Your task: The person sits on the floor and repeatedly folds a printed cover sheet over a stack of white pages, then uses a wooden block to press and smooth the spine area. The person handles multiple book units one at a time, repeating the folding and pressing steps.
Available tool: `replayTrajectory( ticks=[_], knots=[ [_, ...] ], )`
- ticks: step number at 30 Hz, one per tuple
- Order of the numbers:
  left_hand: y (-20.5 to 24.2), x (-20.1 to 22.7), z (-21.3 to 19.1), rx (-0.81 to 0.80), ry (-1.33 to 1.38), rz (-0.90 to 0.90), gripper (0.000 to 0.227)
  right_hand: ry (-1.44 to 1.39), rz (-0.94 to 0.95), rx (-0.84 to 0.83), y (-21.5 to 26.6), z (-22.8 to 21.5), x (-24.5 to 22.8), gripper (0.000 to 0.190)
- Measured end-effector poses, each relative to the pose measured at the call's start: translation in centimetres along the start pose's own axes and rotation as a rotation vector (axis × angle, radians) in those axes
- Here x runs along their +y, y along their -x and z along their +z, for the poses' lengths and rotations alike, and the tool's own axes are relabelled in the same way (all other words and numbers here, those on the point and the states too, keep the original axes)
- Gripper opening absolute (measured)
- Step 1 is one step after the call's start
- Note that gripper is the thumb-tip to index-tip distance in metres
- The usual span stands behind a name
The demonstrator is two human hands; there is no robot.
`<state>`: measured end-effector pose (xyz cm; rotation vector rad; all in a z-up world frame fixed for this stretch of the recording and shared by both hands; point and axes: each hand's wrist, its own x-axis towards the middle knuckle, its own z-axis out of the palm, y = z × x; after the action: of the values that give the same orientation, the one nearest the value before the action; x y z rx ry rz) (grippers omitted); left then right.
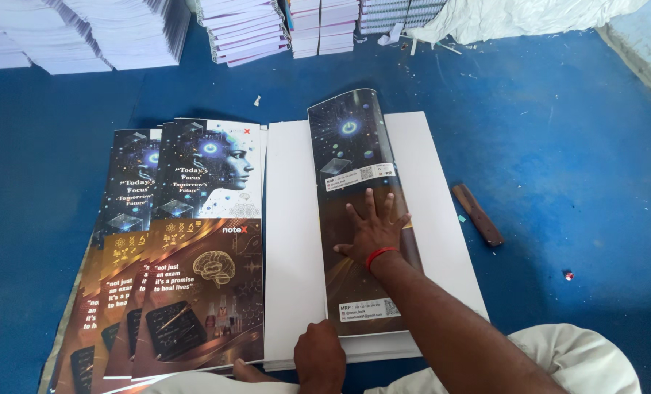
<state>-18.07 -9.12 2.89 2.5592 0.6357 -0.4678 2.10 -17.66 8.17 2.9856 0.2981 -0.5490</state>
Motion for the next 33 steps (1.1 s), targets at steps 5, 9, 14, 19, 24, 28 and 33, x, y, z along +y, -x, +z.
replayTrajectory(
  ticks=[5,9,14,19,24,28,33],
  knots=[
    [-0.3,-0.2,0.2,0.007,0.009,-0.025,0.008,0.018,-0.003,0.012,-0.1,0.3,0.0,0.11],
    [-0.5,0.0,-0.6,-0.038,0.142,-0.186,0.012,0.021,0.003,-0.004,-0.1,0.2,0.0,0.109],
    [-1.8,0.3,-1.2,-0.039,0.518,-0.321,0.026,0.012,-0.003,-0.001,0.0,0.1,0.0,0.109],
    [-6.1,1.0,-0.4,0.122,0.772,-0.363,0.033,-0.012,-0.006,-0.004,0.3,-0.5,0.1,0.109],
    [-12.5,3.7,-2.2,0.322,0.748,-0.298,0.027,0.012,-0.013,-0.009,0.3,-0.5,0.1,0.109],
    [-14.8,5.1,-4.1,0.289,0.766,-0.363,0.019,0.007,-0.01,-0.02,0.1,-0.5,0.1,0.109],
    [-15.1,5.2,-4.8,0.272,0.719,-0.394,0.014,0.008,-0.005,-0.021,-0.3,-0.1,0.1,0.109]
  ],
)
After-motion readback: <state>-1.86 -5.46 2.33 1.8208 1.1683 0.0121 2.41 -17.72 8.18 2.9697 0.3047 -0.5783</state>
